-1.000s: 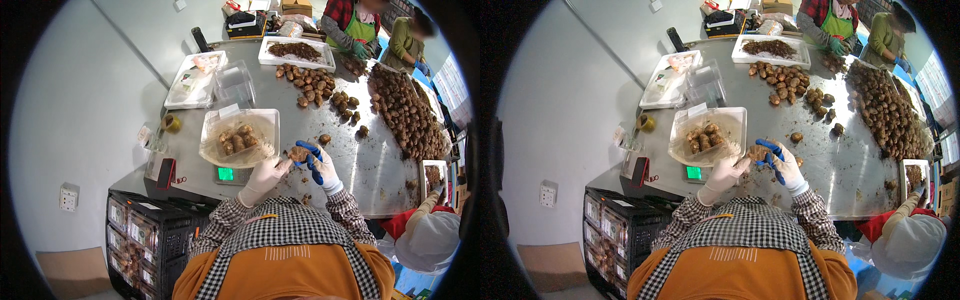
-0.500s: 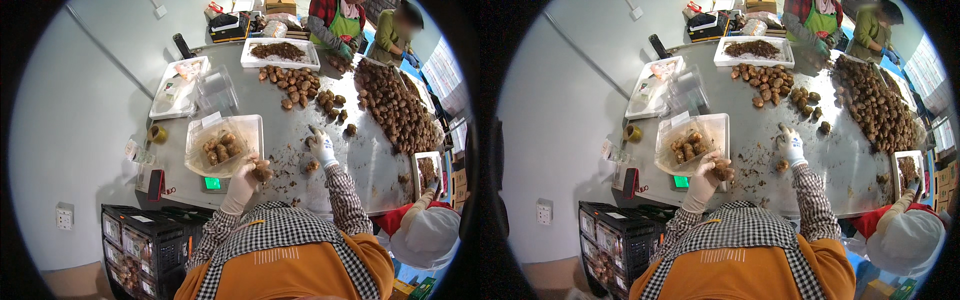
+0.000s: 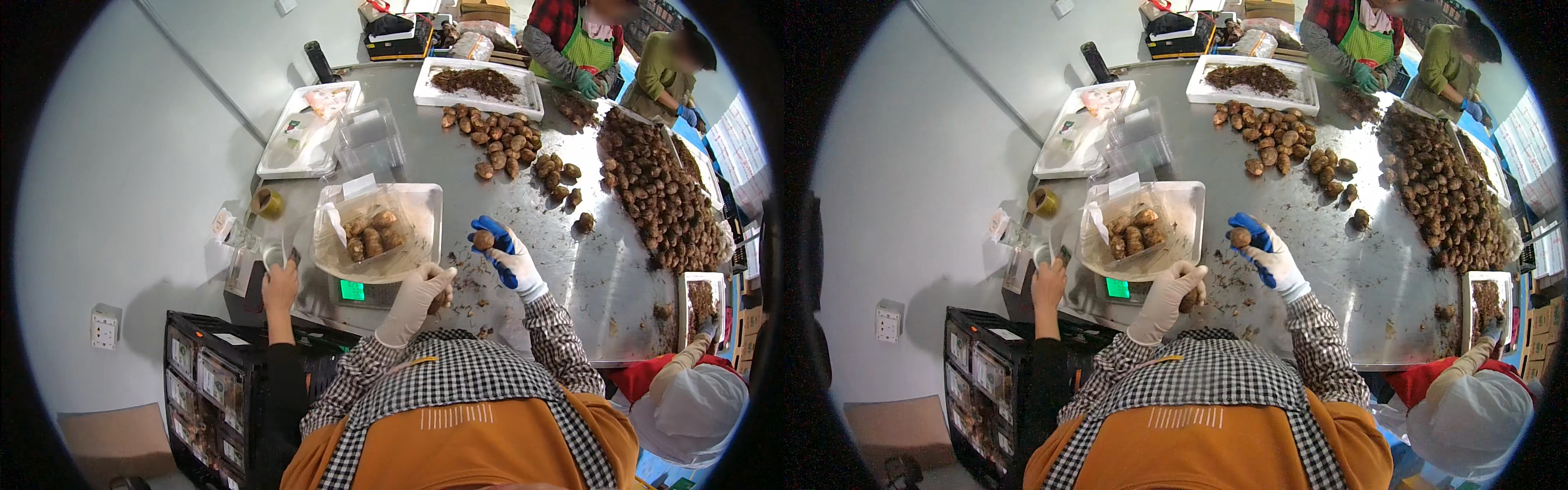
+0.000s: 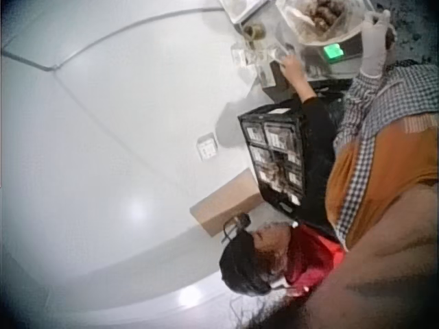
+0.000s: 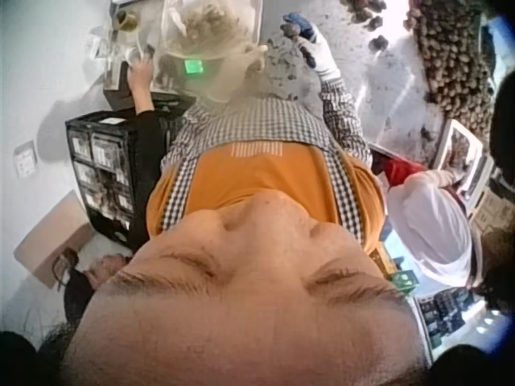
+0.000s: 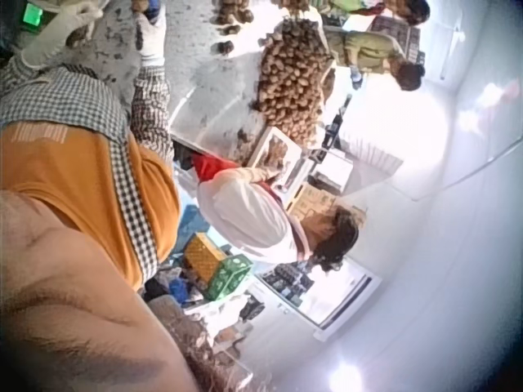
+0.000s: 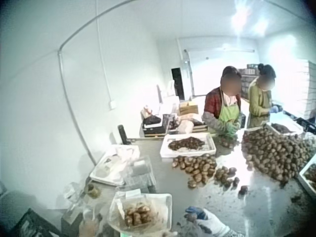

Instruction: The person uses a small knife to peel the outer skin off brown nuts. They place the peeled nuts into a plastic container on a digital scale, then transfer the container to a nearby crate. The person repeats this process with additional nuts from a large pile on the table.

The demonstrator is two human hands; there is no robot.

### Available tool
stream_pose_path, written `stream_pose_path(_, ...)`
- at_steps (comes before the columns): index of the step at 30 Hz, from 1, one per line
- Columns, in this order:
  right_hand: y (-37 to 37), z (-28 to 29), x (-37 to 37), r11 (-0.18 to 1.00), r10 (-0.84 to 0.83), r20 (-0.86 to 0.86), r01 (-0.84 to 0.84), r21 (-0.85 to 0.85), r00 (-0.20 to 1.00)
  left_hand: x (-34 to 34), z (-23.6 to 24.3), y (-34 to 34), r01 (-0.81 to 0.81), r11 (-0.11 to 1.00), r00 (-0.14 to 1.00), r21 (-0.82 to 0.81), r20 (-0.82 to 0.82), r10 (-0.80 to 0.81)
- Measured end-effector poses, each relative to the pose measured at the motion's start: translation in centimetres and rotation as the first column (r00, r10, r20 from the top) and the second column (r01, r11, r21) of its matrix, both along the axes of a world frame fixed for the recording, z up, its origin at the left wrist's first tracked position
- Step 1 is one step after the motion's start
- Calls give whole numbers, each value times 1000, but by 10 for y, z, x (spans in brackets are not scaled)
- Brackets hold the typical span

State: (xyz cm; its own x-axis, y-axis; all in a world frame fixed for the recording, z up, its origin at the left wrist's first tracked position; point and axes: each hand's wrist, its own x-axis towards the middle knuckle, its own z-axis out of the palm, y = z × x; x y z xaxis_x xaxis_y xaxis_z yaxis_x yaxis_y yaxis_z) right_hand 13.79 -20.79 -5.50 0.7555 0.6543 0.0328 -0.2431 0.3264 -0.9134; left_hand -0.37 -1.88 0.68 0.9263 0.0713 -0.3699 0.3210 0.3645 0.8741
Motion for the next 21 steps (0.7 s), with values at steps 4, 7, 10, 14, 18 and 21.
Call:
stream_pose_path(4,12,39,-33,997,80,55,-79,-25,995,8,-4,-8,28,999,998,-42,54,-25)
stream_pose_path(7,16,47,-49,973,107,373,-19,-232,922,10,-8,-20,-33,998,983,-60,179,43)
stream_pose_path(10,17,53,-55,881,241,677,137,-454,695,9,-10,-13,-32,992,988,-125,147,51)
stream_pose_path(14,-13,24,-38,854,145,789,327,-405,597,0,-14,-1,-53,985,989,-164,125,74)
stream_pose_path(18,-55,-13,-33,370,558,631,519,-771,539,-8,-7,0,-73,946,995,-315,46,92)
stream_pose_path(21,-68,-56,-31,263,642,589,580,-771,491,-3,-10,-4,-62,947,998,-314,-11,62)
